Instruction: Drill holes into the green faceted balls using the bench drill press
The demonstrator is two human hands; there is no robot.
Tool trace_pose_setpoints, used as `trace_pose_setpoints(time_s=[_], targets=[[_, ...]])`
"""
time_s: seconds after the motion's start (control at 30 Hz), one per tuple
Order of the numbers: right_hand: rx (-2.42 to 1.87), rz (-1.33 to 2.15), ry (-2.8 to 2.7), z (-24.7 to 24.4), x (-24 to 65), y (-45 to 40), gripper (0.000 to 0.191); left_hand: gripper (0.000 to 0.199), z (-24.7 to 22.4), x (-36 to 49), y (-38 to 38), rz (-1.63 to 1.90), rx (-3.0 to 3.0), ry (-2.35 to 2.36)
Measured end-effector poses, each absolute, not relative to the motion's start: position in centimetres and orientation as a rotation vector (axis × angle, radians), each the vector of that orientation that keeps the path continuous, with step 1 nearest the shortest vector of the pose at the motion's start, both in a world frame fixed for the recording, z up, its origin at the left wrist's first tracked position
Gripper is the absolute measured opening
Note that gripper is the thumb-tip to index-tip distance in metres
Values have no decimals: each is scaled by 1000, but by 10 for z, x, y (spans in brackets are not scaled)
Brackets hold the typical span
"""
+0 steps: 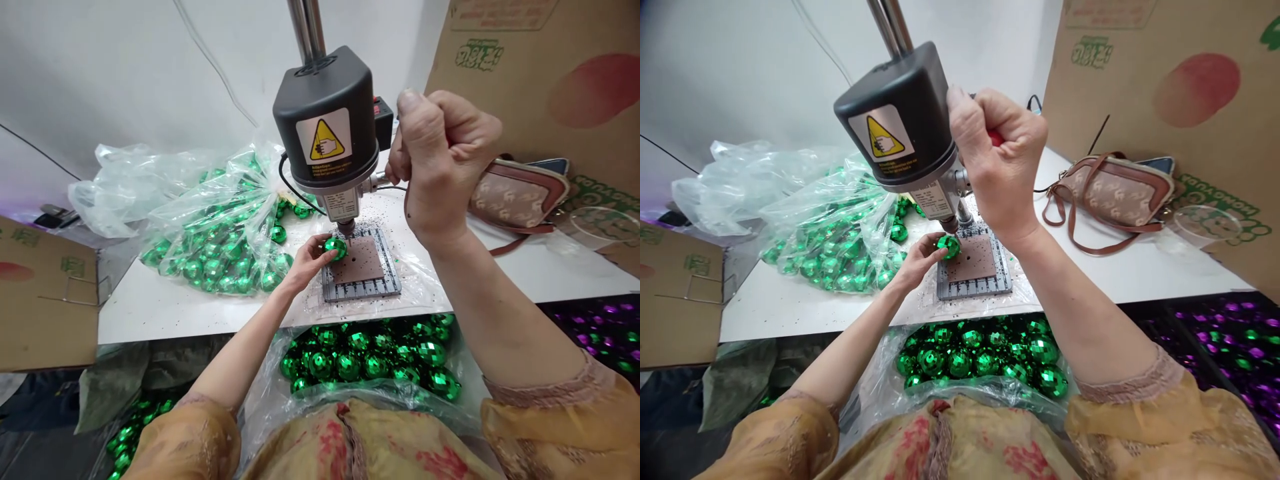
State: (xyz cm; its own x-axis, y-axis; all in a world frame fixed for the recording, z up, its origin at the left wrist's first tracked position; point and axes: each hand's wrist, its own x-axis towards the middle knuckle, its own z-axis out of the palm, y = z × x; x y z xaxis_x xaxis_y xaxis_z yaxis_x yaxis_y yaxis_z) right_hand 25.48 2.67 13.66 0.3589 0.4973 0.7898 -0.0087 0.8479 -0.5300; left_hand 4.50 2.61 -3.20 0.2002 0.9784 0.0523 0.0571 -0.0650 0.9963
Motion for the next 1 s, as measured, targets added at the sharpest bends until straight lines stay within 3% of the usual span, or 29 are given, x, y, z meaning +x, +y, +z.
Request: trace_pose_setpoints(time_s=[0.23, 0.5, 1.0], targets=[[-448, 362, -1142, 137, 254, 25, 57, 63, -32, 52, 28, 895, 1648, 1119], [-468, 364, -1151, 136, 254, 25, 57, 45, -21, 67, 26, 924, 1999, 1183], [-462, 359, -1142, 135, 253, 24, 56, 62, -48, 84, 12, 1117, 1693, 1104]])
